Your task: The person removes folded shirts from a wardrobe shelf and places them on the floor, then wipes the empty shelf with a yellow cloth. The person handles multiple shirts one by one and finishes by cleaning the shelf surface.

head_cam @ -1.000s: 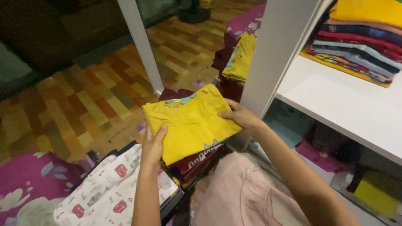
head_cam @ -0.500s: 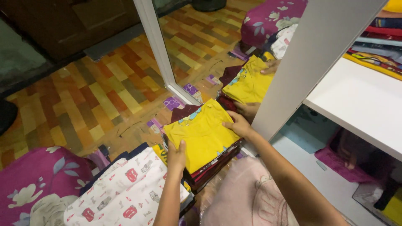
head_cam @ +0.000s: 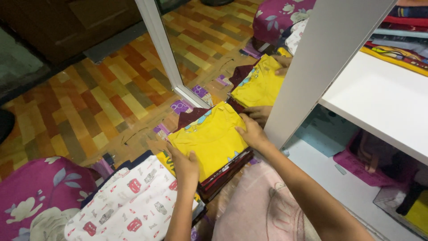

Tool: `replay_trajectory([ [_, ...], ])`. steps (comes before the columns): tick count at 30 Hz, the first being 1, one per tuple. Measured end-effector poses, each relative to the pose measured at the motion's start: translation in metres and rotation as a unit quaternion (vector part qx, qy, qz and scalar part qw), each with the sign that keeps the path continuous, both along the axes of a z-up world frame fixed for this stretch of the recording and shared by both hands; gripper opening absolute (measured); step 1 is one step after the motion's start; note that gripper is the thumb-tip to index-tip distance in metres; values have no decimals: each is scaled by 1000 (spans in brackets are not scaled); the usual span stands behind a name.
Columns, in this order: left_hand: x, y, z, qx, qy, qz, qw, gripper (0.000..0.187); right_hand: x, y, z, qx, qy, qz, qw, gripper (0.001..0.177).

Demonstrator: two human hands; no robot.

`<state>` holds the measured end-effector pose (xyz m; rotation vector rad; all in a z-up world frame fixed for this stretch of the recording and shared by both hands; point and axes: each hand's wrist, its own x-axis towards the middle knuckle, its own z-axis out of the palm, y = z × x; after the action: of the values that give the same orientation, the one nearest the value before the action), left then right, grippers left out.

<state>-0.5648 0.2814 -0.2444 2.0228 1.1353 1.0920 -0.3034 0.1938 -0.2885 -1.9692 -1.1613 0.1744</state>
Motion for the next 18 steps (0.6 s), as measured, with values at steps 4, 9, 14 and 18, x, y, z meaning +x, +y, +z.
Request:
replay_trajectory([
  [4, 3, -23, 28, -41, 93, 24, 995, 88, -22, -12, 34, -42, -47, -31, 998, 60],
  [9, 18, -38, 38, 128, 125, -34, 983, 71, -51, -15, 52, -47, -139, 5, 989, 58],
  [14, 41, -42, 10, 81, 234, -48, 968, 63, -63, -11, 44, -68, -138, 124, 980, 68],
  [18, 39, -41, -16, 66, 253, -44, 964, 63, -68, -11, 30, -108, -111, 148, 977, 70],
])
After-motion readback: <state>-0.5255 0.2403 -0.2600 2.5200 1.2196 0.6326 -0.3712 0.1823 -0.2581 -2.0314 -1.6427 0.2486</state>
